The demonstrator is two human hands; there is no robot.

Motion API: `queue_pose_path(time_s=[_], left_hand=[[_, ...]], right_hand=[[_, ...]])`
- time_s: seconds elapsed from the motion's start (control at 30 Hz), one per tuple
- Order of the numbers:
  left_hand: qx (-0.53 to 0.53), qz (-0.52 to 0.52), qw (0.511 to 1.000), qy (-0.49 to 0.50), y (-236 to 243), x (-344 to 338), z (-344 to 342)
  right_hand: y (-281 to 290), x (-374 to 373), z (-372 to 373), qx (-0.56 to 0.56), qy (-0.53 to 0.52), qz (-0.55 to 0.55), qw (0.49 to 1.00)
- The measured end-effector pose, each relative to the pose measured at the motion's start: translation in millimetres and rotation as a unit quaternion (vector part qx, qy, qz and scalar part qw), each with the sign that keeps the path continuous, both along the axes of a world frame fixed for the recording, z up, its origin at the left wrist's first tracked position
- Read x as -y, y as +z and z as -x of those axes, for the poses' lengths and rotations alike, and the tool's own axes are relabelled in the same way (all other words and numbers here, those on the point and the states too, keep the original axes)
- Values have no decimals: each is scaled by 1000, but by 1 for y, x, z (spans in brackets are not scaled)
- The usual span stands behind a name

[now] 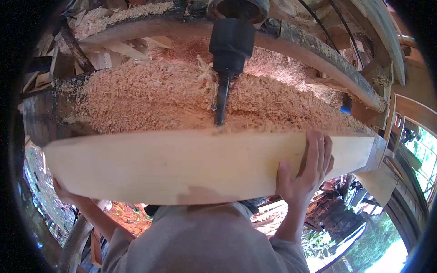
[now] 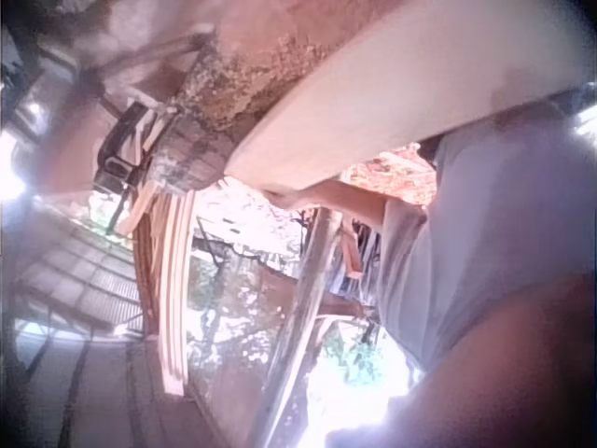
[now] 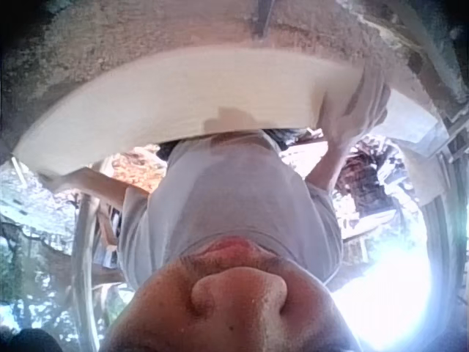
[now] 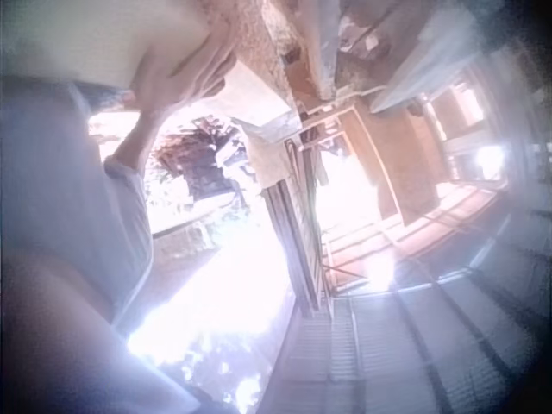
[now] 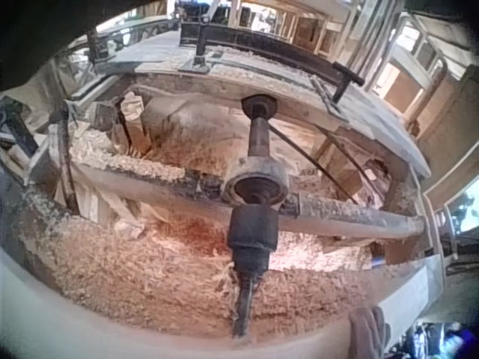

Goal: The person routes a long channel into a wooden board using a power router mounted on a guide rail, holding the board in place with both hands while moving it through the bit.

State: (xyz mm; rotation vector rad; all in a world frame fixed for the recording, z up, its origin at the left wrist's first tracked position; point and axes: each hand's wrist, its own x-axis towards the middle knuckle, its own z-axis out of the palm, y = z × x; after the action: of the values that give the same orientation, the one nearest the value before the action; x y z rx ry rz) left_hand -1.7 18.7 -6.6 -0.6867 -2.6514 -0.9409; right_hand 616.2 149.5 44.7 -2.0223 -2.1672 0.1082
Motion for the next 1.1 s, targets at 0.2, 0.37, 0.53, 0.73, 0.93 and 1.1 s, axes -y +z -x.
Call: queue_pose_path(time_s=[0.2, 0.37, 0.53, 0.73, 0.93, 1.1], left_hand=[[-4, -8, 999, 40, -5, 63, 22], [-22, 17, 997, 71, -9, 94, 59], [-47, 5, 997, 67, -18, 85, 50], [-172, 101, 978, 57, -14, 69, 42], [-6, -48, 998, 30, -11, 63, 45], [-186, 41, 981, -27, -34, 101, 108]], right_hand=[[-2, 33, 7, -42, -8, -15, 999], [-9, 31, 2, -45, -13, -20, 999], [-13, 30, -2, -39, -23, -28, 999], [-17, 24, -1, -51, -35, -48, 997], [-18, 20, -2, -53, -39, -60, 996], [-17, 20, 0, -62, -46, -60, 995]])
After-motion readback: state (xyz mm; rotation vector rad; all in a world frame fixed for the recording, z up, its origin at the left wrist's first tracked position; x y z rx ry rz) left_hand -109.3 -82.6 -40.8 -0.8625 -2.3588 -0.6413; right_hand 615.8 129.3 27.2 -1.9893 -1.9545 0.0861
